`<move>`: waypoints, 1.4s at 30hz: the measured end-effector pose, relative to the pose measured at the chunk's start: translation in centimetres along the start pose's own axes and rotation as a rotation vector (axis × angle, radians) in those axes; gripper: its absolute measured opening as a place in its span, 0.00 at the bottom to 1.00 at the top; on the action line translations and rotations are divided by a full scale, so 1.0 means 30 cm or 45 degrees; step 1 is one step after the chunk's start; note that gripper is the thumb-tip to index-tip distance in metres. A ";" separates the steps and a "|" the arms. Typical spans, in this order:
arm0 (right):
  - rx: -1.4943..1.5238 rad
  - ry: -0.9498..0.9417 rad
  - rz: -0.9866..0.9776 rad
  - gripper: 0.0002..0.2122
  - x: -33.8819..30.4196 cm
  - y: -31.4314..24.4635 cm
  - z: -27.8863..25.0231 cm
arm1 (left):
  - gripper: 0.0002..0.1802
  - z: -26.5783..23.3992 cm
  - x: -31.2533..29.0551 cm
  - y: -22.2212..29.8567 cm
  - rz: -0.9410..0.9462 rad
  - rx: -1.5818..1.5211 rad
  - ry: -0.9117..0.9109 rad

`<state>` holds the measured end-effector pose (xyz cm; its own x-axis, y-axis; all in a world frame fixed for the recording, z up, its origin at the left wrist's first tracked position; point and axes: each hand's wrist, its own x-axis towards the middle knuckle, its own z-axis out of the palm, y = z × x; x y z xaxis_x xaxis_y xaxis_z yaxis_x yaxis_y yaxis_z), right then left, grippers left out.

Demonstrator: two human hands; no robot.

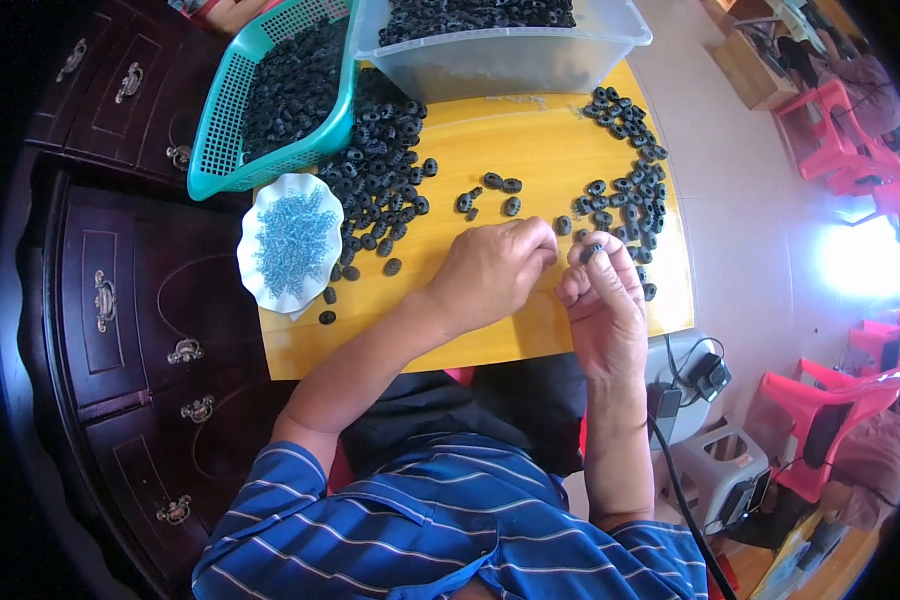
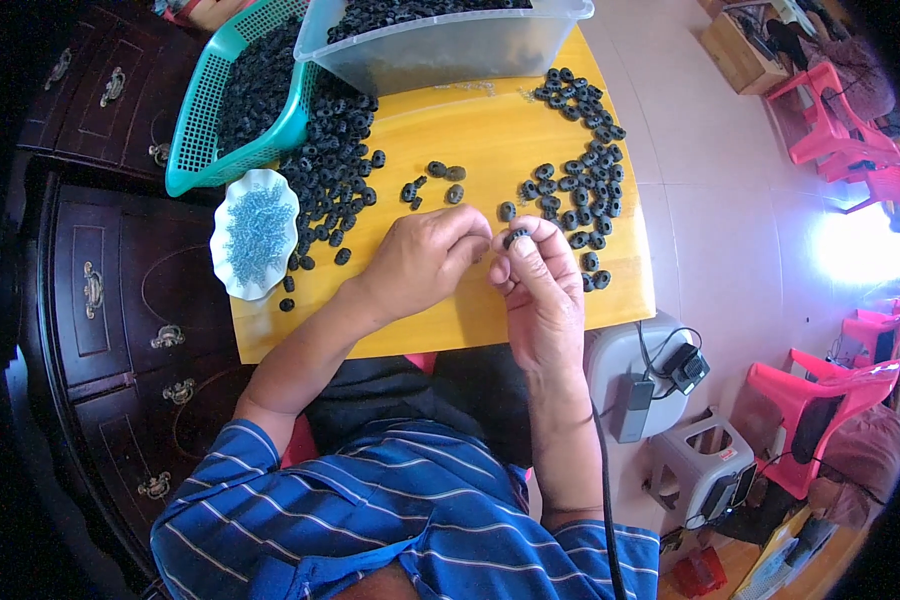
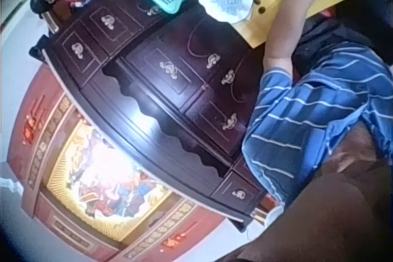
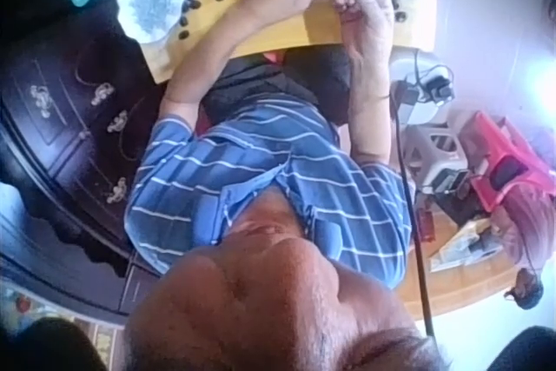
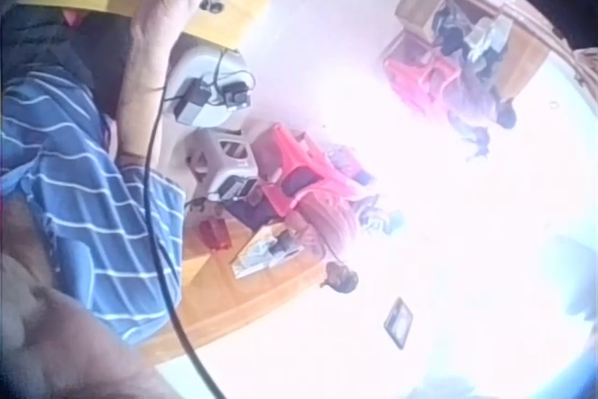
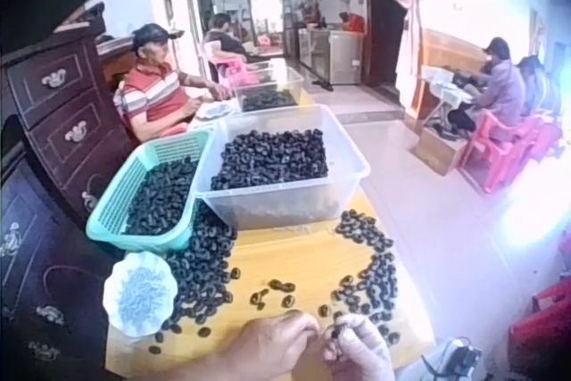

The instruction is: The person picks up black plastic pieces and small blue beads by hand, fits a bead into each piece, and places the assembled items back onto the table.

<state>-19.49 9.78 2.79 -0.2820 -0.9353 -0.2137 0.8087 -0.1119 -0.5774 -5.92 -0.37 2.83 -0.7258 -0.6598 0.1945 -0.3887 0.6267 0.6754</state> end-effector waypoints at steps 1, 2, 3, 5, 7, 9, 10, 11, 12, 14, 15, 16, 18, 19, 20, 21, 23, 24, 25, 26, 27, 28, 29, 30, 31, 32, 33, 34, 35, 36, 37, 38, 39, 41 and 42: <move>0.000 0.000 -0.001 0.09 0.000 0.001 0.001 | 0.05 -0.006 0.002 -0.002 -0.003 -0.126 0.009; -0.020 0.024 -0.005 0.08 0.000 0.001 0.003 | 0.03 -0.011 0.003 -0.002 -0.006 -0.252 0.018; -0.039 0.048 -0.010 0.08 0.001 0.002 0.005 | 0.03 -0.018 0.003 0.000 -0.005 -0.252 0.019; -0.066 0.068 -0.017 0.08 -0.001 0.003 0.013 | 0.02 -0.027 0.002 0.006 -0.014 -0.403 -0.001; -0.094 0.088 -0.023 0.08 -0.002 0.004 0.015 | 0.02 -0.021 -0.003 0.008 -0.082 -0.535 0.002; -0.157 0.091 -0.034 0.08 -0.003 0.007 0.011 | 0.03 -0.017 -0.008 0.002 -0.151 -0.666 0.006; -0.158 0.091 -0.033 0.08 -0.004 0.007 0.012 | 0.02 -0.019 -0.011 -0.005 -0.200 -0.772 -0.025; -0.168 0.098 -0.040 0.08 -0.005 0.008 0.013 | 0.01 -0.022 -0.013 -0.009 -0.249 -0.877 -0.056; -0.179 0.105 -0.048 0.08 -0.005 0.009 0.014 | 0.01 -0.027 -0.013 -0.007 -0.250 -0.877 -0.055; -0.187 0.131 -0.046 0.08 -0.003 0.011 0.018 | 0.02 -0.040 -0.011 0.003 -0.296 -1.048 -0.037; -0.195 0.157 -0.045 0.08 -0.002 0.011 0.020 | 0.02 -0.039 -0.011 0.000 -0.297 -1.048 -0.036; -0.195 0.157 -0.044 0.08 -0.002 0.012 0.020 | 0.02 -0.038 -0.012 -0.004 -0.289 -1.066 -0.037; -0.191 0.140 -0.021 0.08 -0.003 0.014 0.021 | 0.02 -0.037 -0.013 -0.008 -0.283 -1.083 -0.035; -0.192 0.140 -0.020 0.08 -0.003 0.015 0.021 | 0.02 -0.035 -0.014 -0.008 -0.296 -1.067 -0.050; -0.197 0.143 -0.017 0.08 -0.003 0.015 0.021 | 0.02 -0.034 -0.015 -0.007 -0.310 -1.052 -0.066; -0.201 0.145 -0.013 0.08 -0.003 0.016 0.022 | 0.02 -0.034 -0.016 -0.007 -0.310 -1.051 -0.065; -0.224 0.143 -0.018 0.08 -0.002 0.017 0.023 | 0.02 -0.034 -0.017 -0.005 -0.302 -1.040 -0.062; -0.247 0.141 -0.024 0.08 -0.002 0.017 0.023 | 0.02 -0.030 -0.017 -0.005 -0.302 -1.040 -0.062; -0.247 0.140 -0.024 0.08 -0.001 0.017 0.023 | 0.01 -0.024 -0.017 -0.005 -0.292 -1.047 -0.026; -0.257 0.126 -0.031 0.08 0.000 0.018 0.021 | 0.02 -0.021 -0.016 -0.005 -0.282 -1.055 0.010; -0.267 0.111 -0.039 0.08 0.000 0.019 0.019 | 0.02 -0.024 -0.017 -0.005 -0.281 -1.055 0.010; -0.266 0.112 -0.039 0.08 0.000 0.020 0.017 | 0.01 -0.029 -0.017 -0.005 -0.278 -1.035 -0.026; -0.289 0.098 -0.061 0.08 0.000 0.021 0.014 | 0.01 -0.032 -0.017 -0.006 -0.274 -1.015 -0.063; -0.313 0.085 -0.083 0.08 0.000 0.022 0.013 | 0.01 -0.032 -0.018 -0.005 -0.274 -1.015 -0.064; -0.312 0.086 -0.083 0.08 -0.001 0.022 0.012 | 0.01 -0.032 -0.019 -0.005 -0.266 -1.015 -0.053; -0.330 0.088 -0.092 0.08 -0.001 0.023 0.011 | 0.01 -0.032 -0.021 -0.005 -0.258 -1.016 -0.043; -0.349 0.092 -0.101 0.08 -0.002 0.024 0.011 | 0.01 -0.034 -0.021 -0.004 -0.258 -1.016 -0.044; -0.348 0.093 -0.101 0.08 -0.003 0.023 0.013 | 0.01 -0.036 -0.021 -0.002 -0.255 -1.006 -0.048; -0.357 0.097 -0.098 0.08 -0.003 0.023 0.017 | 0.01 -0.037 -0.022 -0.001 -0.252 -0.996 -0.053; -0.365 0.102 -0.094 0.08 -0.004 0.023 0.019 | 0.01 -0.033 -0.022 -0.003 -0.253 -0.997 -0.054; -0.366 0.102 -0.094 0.08 -0.004 0.024 0.019 | 0.01 -0.027 -0.022 -0.008 -0.254 -0.992 -0.060; -0.395 0.091 -0.106 0.08 -0.005 0.024 0.018 | 0.01 -0.023 -0.022 -0.010 -0.256 -0.987 -0.065; -0.424 0.080 -0.118 0.08 -0.006 0.025 0.018 | 0.01 -0.025 -0.023 -0.006 -0.256 -0.987 -0.065; -0.448 0.091 -0.118 0.08 -0.006 0.024 0.026 | 0.02 -0.034 -0.021 0.002 -0.226 -0.875 -0.034; -0.471 0.100 -0.119 0.08 -0.005 0.024 0.028 | 0.02 -0.038 -0.021 0.003 -0.229 -0.876 -0.035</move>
<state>-18.42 9.56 3.08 -0.3957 -0.8967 -0.1984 0.5410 -0.0531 -0.8394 -4.87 -0.38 3.58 -0.7017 -0.7120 0.0263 -0.0639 0.0996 0.9930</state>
